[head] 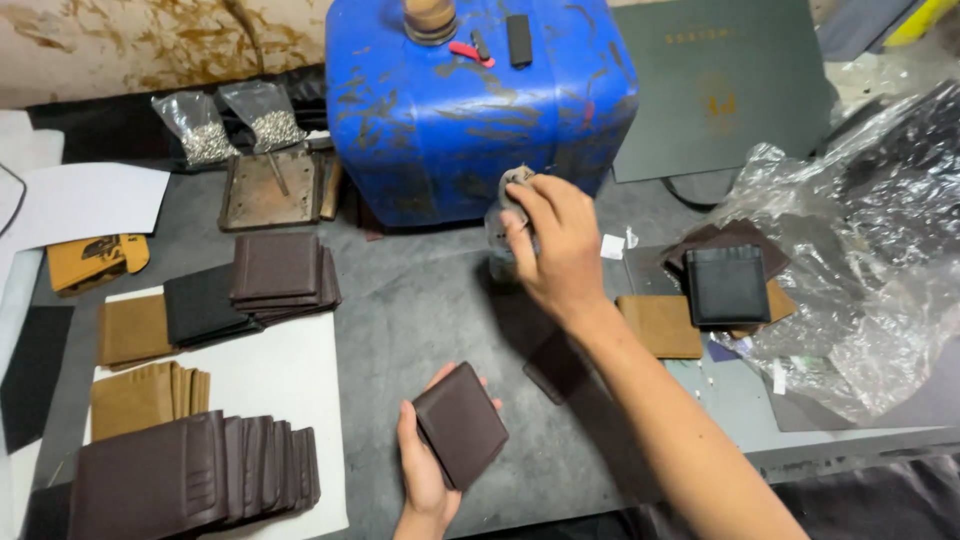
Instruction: Inspecting, applying liquid finish, and folding leather wallets at a workshop bench
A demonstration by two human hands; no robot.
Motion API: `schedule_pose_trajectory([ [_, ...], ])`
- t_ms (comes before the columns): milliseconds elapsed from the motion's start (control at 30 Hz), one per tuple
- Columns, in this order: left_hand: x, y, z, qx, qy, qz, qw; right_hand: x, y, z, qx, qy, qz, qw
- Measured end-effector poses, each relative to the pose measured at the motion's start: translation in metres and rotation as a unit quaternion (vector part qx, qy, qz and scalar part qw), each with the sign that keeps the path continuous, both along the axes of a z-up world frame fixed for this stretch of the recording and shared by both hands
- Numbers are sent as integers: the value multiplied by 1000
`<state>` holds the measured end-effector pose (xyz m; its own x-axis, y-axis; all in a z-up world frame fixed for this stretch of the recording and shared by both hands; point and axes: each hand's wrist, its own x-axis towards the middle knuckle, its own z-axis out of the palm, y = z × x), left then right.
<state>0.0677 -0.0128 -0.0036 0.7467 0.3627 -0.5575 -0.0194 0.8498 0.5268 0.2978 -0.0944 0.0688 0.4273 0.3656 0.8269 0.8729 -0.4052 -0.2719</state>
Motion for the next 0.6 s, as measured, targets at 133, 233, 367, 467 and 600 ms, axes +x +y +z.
schedule_pose_trajectory([
  [133,-2,20,8,-27,-70,23,997,-4,0,20,-7,-36,-24,999],
  [233,-5,27,21,-41,-71,44,996,-19,-2,37,63,-61,35,996],
  [367,-9,29,19,-48,-84,43,994,-54,1,56,92,-47,21,994],
  [467,-9,25,16,-37,-62,44,996,-83,7,49,81,102,88,988],
  [600,-4,29,-25,312,127,-23,941,-112,13,-3,86,400,103,907],
])
